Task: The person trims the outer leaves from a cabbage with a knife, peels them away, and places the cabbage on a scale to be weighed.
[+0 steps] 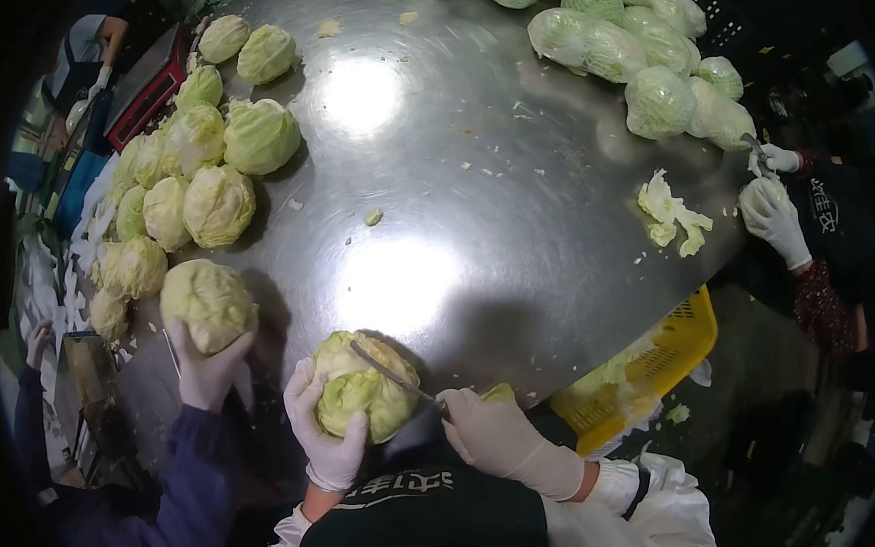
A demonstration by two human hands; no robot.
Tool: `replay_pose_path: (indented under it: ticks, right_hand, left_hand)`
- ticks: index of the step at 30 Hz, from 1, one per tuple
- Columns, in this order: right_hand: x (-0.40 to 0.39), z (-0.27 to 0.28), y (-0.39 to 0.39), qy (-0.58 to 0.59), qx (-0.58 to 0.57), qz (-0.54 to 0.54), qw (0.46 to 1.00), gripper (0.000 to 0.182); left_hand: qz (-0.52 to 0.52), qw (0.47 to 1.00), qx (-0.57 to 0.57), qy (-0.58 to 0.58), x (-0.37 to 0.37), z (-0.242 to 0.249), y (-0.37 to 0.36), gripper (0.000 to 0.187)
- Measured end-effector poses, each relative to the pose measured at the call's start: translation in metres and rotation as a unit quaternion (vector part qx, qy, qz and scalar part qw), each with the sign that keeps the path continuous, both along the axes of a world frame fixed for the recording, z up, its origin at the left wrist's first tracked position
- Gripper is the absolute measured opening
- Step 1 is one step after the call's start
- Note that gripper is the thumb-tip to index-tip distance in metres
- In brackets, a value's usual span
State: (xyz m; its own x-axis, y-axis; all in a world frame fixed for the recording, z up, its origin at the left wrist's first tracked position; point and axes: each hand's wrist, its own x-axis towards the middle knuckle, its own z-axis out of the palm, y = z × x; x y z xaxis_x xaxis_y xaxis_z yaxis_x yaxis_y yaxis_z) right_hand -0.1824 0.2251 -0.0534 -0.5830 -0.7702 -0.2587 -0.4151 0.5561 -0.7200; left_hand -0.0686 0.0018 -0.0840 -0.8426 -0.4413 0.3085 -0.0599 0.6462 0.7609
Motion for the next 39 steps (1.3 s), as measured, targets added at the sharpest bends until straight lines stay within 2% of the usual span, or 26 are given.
replay_pose_path:
  ticks: [3, 5, 7, 9, 10, 12, 13, 14, 15, 17, 18, 19, 20, 21, 23, 24, 25, 26, 27, 29, 30, 31, 33, 34, 38, 39]
  right_hand:
    - [-0.001, -0.001, -0.004, 0.009, 0.039, 0.02, 0.999, 0.026]
    - [-0.013, 0.001, -0.009, -0.04, 0.065, 0.041, 0.996, 0.018]
    - [-0.017, 0.002, -0.018, -0.03, 0.066, 0.043, 0.996, 0.018]
    - [-0.018, -0.008, -0.028, -0.06, 0.136, 0.01, 0.989, 0.022]
    - [-0.016, -0.042, -0.03, -0.049, 0.15, 0.009, 0.987, 0.022]
    - [-0.02, -0.045, -0.039, -0.062, 0.124, -0.021, 0.99, 0.023]
    - [-0.016, -0.047, -0.042, -0.088, 0.101, -0.042, 0.99, 0.024]
    - [-0.012, -0.055, -0.041, -0.126, 0.031, -0.101, 0.986, 0.026]
    - [-0.013, -0.055, -0.037, -0.178, -0.003, -0.091, 0.98, 0.03]
    - [-0.012, -0.044, -0.035, -0.34, -0.058, -0.109, 0.932, 0.041]
    - [-0.011, -0.037, -0.036, -0.342, -0.061, -0.106, 0.932, 0.041]
    - [-0.011, -0.024, -0.039, -0.434, -0.041, -0.143, 0.889, 0.049]
    - [-0.01, -0.017, -0.041, -0.52, -0.021, -0.176, 0.836, 0.057]
    - [0.005, -0.029, -0.043, -0.415, -0.081, -0.155, 0.893, 0.069]
    - [0.003, -0.028, -0.052, -0.383, -0.172, -0.159, 0.893, 0.078]
    - [-0.002, -0.023, -0.053, -0.382, -0.176, -0.152, 0.895, 0.078]
    - [-0.017, -0.004, -0.056, -0.357, -0.201, -0.088, 0.908, 0.074]
    - [-0.031, 0.008, -0.059, -0.333, -0.222, -0.022, 0.916, 0.071]
    - [-0.043, 0.012, -0.064, -0.335, -0.221, -0.013, 0.916, 0.071]
    - [-0.062, 0.017, -0.074, -0.175, -0.193, 0.134, 0.956, 0.068]
    - [-0.063, 0.009, -0.077, -0.171, -0.248, 0.1, 0.948, 0.057]
    - [-0.062, 0.006, -0.076, -0.169, -0.246, 0.104, 0.949, 0.057]
    - [-0.059, 0.005, -0.072, -0.217, -0.164, 0.01, 0.962, 0.054]
    - [-0.058, 0.009, -0.069, -0.177, -0.175, -0.008, 0.969, 0.048]
    - [-0.051, 0.011, -0.049, -0.128, -0.159, -0.037, 0.978, 0.035]
    - [-0.046, 0.023, -0.042, -0.097, -0.122, -0.064, 0.986, 0.036]
  left_hand:
    - [-0.012, 1.0, -0.011, 0.003, -0.001, -0.001, -0.004, 0.062]
    - [-0.015, 1.0, -0.023, 0.008, -0.003, -0.004, -0.008, 0.063]
    - [-0.013, 1.0, -0.007, -0.003, -0.005, -0.005, -0.011, 0.063]
    - [-0.021, 1.0, -0.022, -0.007, -0.007, 0.001, -0.01, 0.063]
    - [-0.032, 0.999, -0.037, -0.013, -0.008, 0.004, -0.01, 0.063]
    - [-0.027, 1.0, -0.001, 0.009, -0.003, -0.01, -0.012, 0.064]
    - [-0.014, 0.999, 0.038, 0.015, 0.004, -0.013, -0.013, 0.066]
    - [-0.012, 0.999, 0.032, 0.011, 0.01, -0.015, -0.014, 0.066]
    - [-0.005, 0.999, 0.041, 0.027, 0.015, -0.016, -0.013, 0.069]
    - [0.003, 0.998, 0.045, 0.04, 0.025, -0.018, -0.01, 0.071]
    - [0.023, 0.993, 0.099, 0.058, 0.03, -0.019, -0.005, 0.074]
    - [0.041, 0.984, 0.152, 0.078, 0.035, -0.019, -0.003, 0.078]
    - [0.041, 0.985, 0.148, 0.078, 0.04, -0.018, -0.003, 0.078]
    - [0.028, 0.986, 0.145, 0.072, 0.043, -0.016, -0.002, 0.08]
    - [0.017, 0.988, 0.135, 0.072, 0.047, -0.016, -0.004, 0.082]
    - [0.038, 0.969, 0.223, 0.101, 0.049, -0.022, -0.006, 0.082]
    - [0.059, 0.94, 0.311, 0.128, 0.052, -0.024, -0.007, 0.083]
    - [0.068, 0.94, 0.308, 0.131, 0.052, -0.019, -0.007, 0.083]
    - [0.049, 0.963, 0.25, 0.086, 0.045, -0.009, -0.009, 0.084]
    - [0.007, 0.991, 0.134, -0.006, 0.028, 0.008, -0.014, 0.087]
    - [-0.035, 0.993, 0.041, -0.104, 0.031, 0.012, -0.025, 0.097]
    - [-0.031, 0.993, 0.043, -0.101, 0.025, 0.013, -0.026, 0.097]
    - [-0.08, 0.995, 0.043, -0.045, 0.012, 0.013, -0.028, 0.095]
    - [-0.08, 0.995, 0.045, -0.042, 0.008, 0.013, -0.026, 0.095]
    - [-0.072, 0.988, 0.129, -0.042, -0.009, 0.006, -0.01, 0.087]
    - [-0.019, 0.974, 0.223, -0.032, -0.013, 0.002, -0.008, 0.084]
